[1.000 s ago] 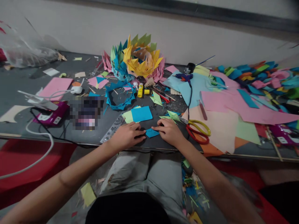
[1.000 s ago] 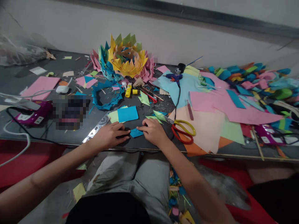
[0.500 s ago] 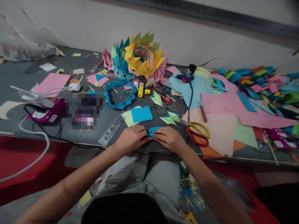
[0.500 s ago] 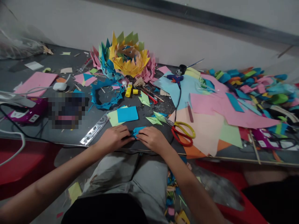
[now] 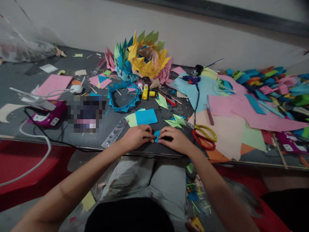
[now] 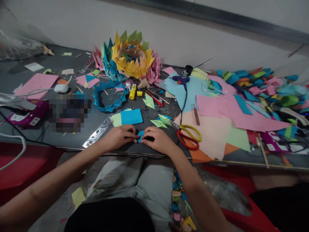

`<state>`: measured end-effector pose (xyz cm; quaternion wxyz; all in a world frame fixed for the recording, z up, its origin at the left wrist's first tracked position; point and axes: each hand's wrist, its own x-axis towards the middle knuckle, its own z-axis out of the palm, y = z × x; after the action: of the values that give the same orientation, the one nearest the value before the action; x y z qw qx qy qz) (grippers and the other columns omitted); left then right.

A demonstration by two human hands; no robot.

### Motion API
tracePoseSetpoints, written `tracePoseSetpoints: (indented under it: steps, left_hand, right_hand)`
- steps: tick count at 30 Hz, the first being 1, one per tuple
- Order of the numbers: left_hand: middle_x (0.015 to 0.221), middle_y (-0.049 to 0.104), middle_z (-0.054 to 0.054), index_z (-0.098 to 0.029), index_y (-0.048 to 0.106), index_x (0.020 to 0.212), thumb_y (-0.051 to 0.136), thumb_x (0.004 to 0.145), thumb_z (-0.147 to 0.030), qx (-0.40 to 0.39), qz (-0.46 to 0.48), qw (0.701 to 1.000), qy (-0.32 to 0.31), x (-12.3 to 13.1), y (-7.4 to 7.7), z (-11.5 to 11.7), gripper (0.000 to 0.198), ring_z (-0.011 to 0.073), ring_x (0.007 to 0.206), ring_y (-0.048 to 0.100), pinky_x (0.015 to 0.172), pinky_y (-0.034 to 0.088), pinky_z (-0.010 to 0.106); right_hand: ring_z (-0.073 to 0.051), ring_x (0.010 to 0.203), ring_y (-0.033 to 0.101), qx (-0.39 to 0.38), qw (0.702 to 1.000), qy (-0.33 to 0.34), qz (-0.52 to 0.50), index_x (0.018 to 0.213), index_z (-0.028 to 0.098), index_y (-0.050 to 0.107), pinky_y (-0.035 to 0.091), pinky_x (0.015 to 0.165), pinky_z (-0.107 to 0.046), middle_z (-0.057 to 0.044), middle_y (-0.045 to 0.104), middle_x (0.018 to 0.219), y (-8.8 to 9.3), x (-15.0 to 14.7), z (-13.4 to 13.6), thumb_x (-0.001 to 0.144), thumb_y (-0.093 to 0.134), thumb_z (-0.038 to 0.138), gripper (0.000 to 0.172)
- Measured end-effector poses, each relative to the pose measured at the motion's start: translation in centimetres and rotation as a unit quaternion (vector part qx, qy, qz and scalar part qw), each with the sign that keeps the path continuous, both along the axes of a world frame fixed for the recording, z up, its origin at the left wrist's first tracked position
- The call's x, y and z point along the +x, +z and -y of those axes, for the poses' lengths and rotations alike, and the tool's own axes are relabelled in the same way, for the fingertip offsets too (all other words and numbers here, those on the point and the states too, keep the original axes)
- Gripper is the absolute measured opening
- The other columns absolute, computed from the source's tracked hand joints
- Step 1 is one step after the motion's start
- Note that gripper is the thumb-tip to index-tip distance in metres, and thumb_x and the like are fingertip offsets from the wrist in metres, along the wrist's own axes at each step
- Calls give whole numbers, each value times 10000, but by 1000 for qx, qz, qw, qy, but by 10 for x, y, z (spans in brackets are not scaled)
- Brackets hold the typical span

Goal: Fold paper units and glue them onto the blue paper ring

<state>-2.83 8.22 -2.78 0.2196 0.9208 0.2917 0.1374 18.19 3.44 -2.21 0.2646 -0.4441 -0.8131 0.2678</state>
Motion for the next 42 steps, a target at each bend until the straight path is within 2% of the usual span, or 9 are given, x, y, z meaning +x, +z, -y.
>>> tracePoseSetpoints:
  steps: [3, 7, 14, 19, 25, 33, 42]
  left_hand:
    - [896, 605, -21, -262, 676, 918, 601, 781, -294, -24, 6, 1000, 9, 1, 1, 0, 160, 102, 836, 571, 688, 398, 173]
    - [914, 609, -12, -240, 670, 930, 627, 757, -295, -56, 17, 998, 14, 2, 1, -1, 187, 113, 868, 572, 742, 403, 178]
    - [887, 601, -13, -259, 688, 890, 597, 783, -271, -59, 15, 998, 7, 0, 0, -2, 140, 108, 843, 566, 701, 394, 176]
    - [924, 596, 3, -266, 676, 941, 561, 808, -313, -37, 10, 999, -15, -2, -3, -1, 182, 122, 866, 550, 750, 404, 205]
    - [974, 599, 31, -225, 675, 944, 535, 821, -278, -8, 0, 1000, -23, -3, 0, 3, 194, 148, 896, 559, 780, 432, 244]
    - [912, 633, 22, -189, 686, 819, 523, 817, -250, 53, 33, 997, -41, -3, 1, 8, 174, 137, 829, 570, 762, 448, 245]
    - [872, 638, 21, -163, 640, 766, 456, 825, -231, 151, -1, 987, -60, 0, 3, 14, 205, 138, 760, 548, 706, 454, 255]
  right_hand:
    - [-152, 865, 560, -30, 999, 33, -16, 861, 214, 654, 438, 801, -295, -37, 594, 931, -2, 7, -1, 755, 639, 280, 126]
    - [-155, 873, 548, -5, 1000, 25, -8, 796, 216, 665, 422, 810, -304, -40, 590, 917, -6, 8, 0, 808, 572, 258, 102]
    - [-141, 760, 552, -38, 997, -72, -20, 720, 190, 620, 417, 708, -264, -23, 585, 790, 1, -10, -1, 788, 572, 228, 92]
    - [-134, 691, 549, -55, 991, -119, -29, 639, 181, 592, 399, 651, -247, -9, 582, 713, 0, -19, -4, 727, 602, 183, 89]
    - [-136, 679, 533, -41, 987, -154, -11, 604, 183, 560, 373, 634, -246, 7, 546, 674, -4, -23, -3, 694, 610, 153, 108]
    - [-137, 684, 505, -35, 987, -152, 21, 618, 195, 539, 356, 642, -245, 13, 523, 670, -3, -25, -3, 708, 595, 163, 110]
    - [-148, 694, 483, -22, 986, -158, 46, 610, 198, 499, 337, 640, -252, 16, 495, 660, -3, -27, -3, 698, 583, 145, 133]
